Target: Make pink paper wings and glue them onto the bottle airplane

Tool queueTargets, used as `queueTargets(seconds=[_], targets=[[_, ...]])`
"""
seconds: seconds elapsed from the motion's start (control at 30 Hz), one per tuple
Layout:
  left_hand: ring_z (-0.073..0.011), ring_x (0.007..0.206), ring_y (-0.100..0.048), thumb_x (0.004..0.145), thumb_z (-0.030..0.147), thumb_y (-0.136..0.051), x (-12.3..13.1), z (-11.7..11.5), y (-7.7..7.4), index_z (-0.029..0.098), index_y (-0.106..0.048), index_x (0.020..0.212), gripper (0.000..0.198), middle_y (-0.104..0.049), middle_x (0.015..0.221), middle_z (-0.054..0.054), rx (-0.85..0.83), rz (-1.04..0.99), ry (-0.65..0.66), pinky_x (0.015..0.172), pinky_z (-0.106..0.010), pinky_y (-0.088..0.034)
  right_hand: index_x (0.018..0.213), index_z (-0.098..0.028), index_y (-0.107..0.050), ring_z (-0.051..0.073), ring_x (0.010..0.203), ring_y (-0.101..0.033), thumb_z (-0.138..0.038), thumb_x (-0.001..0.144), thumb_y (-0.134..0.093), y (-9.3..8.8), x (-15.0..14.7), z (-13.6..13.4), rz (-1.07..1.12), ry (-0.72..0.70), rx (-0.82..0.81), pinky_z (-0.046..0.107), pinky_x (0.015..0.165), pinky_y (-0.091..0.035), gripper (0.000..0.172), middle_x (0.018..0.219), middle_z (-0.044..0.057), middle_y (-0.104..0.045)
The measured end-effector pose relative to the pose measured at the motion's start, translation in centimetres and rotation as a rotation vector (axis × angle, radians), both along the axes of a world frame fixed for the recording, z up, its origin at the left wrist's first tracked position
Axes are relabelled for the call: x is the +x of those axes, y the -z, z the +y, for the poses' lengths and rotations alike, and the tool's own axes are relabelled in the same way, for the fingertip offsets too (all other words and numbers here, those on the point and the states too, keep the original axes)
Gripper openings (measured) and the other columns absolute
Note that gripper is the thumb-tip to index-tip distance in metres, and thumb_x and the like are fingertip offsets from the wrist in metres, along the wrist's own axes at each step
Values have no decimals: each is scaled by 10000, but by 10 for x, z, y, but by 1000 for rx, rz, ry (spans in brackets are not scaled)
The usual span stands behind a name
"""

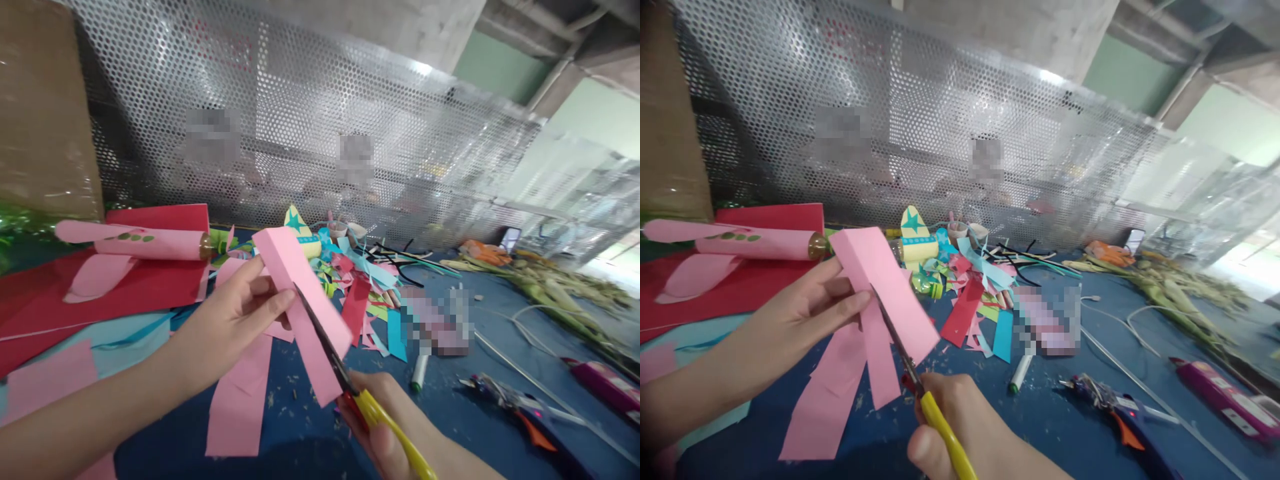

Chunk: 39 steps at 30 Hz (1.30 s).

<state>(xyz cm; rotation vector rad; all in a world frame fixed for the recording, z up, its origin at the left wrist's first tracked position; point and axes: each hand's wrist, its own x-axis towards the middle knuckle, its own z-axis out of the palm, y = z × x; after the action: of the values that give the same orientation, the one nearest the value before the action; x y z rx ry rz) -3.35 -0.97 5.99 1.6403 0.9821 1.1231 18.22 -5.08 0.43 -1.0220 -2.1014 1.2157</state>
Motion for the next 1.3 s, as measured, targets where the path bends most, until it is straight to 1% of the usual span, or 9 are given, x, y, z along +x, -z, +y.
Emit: queueTargets(seconds=[0.17, 0.33, 0.53, 0.6, 0.73, 0.83, 0.97, 1.13, 1.3], targets=[[-171, 792, -661, 860, 328, -562, -1, 1, 0, 201, -530, 1215, 378, -709, 852, -7, 3, 26, -17, 682, -235, -536, 640, -194, -336, 64, 477, -240, -870, 732, -213, -10, 2, 3, -18, -5, -9, 232, 422, -180, 693, 540, -59, -291], [-182, 860, -660, 869, 333, -549, -1, 2, 3, 215, -498, 1259, 411, -714, 995, -34, -21, 53, -10, 740, -263, -543, 643, -200, -322, 59, 458, -223, -858, 745, -226, -9, 3, 1, 9, -39, -17, 234, 410, -167, 672, 521, -67, -277], [-191, 846, -663, 871, 343, -557, -1, 1, 2, 224, -547, 1146, 300, -710, 858, -4, 13, 103, 27, 705, -248, -551, 673, -199, -339, 59, 466, -208, -843, 753, -259, -13, 3, 2, 30, -45, -23, 224, 395, -160, 655, 534, -73, -272], [-196, 851, -670, 861, 335, -564, 0, 1, 1, 219, -532, 1143, 307, -715, 901, -13, 0, 93, 43, 693, -253, -562, 691, -200, -345, 61, 472, -196, -832, 764, -265, -15, 3, 3, 34, -61, -46, 224, 398, -155, 642, 542, -79, -253], [-212, 969, -668, 849, 318, -578, 2, 0, 2, 218, -488, 1190, 367, -706, 1067, -38, -74, 42, 71, 765, -274, -573, 705, -199, -369, 67, 486, -179, -843, 746, -279, -14, 2, 4, 49, -85, -68, 233, 414, -162, 651, 544, -85, -238], [-231, 1024, -653, 851, 308, -578, 2, -1, 3, 203, -484, 1196, 373, -691, 1119, -59, -111, 47, 74, 793, -300, -572, 712, -196, -393, 68, 471, -197, -875, 710, -261, -11, 1, 4, 42, -78, -73, 242, 414, -163, 691, 530, -85, -252], [-255, 1088, -622, 856, 298, -566, 1, -2, 4, 192, -503, 1169, 336, -664, 1181, -78, -116, 27, 87, 806, -326, -569, 684, -213, -357, 73, 462, -242, -901, 678, -248, -7, 0, 5, 39, -61, -81, 243, 408, -172, 697, 527, -74, -275], [-239, 1035, -645, 853, 279, -554, 2, -3, 3, 201, -497, 1167, 328, -686, 1121, -67, -131, 1, 105, 792, -328, -567, 679, -212, -376, 81, 472, -263, -922, 650, -245, -8, 0, 6, 53, -77, -87, 246, 411, -169, 723, 529, -65, -303], [-217, 943, -657, 816, 271, -603, 1, -2, 0, 217, -465, 1226, 437, -691, 1049, -47, -102, -20, 55, 717, -296, -564, 689, -206, -401, 77, 429, -260, -860, 744, -179, -11, 0, 2, 3, -66, -37, 245, 405, -211, 693, 487, -66, -331]])
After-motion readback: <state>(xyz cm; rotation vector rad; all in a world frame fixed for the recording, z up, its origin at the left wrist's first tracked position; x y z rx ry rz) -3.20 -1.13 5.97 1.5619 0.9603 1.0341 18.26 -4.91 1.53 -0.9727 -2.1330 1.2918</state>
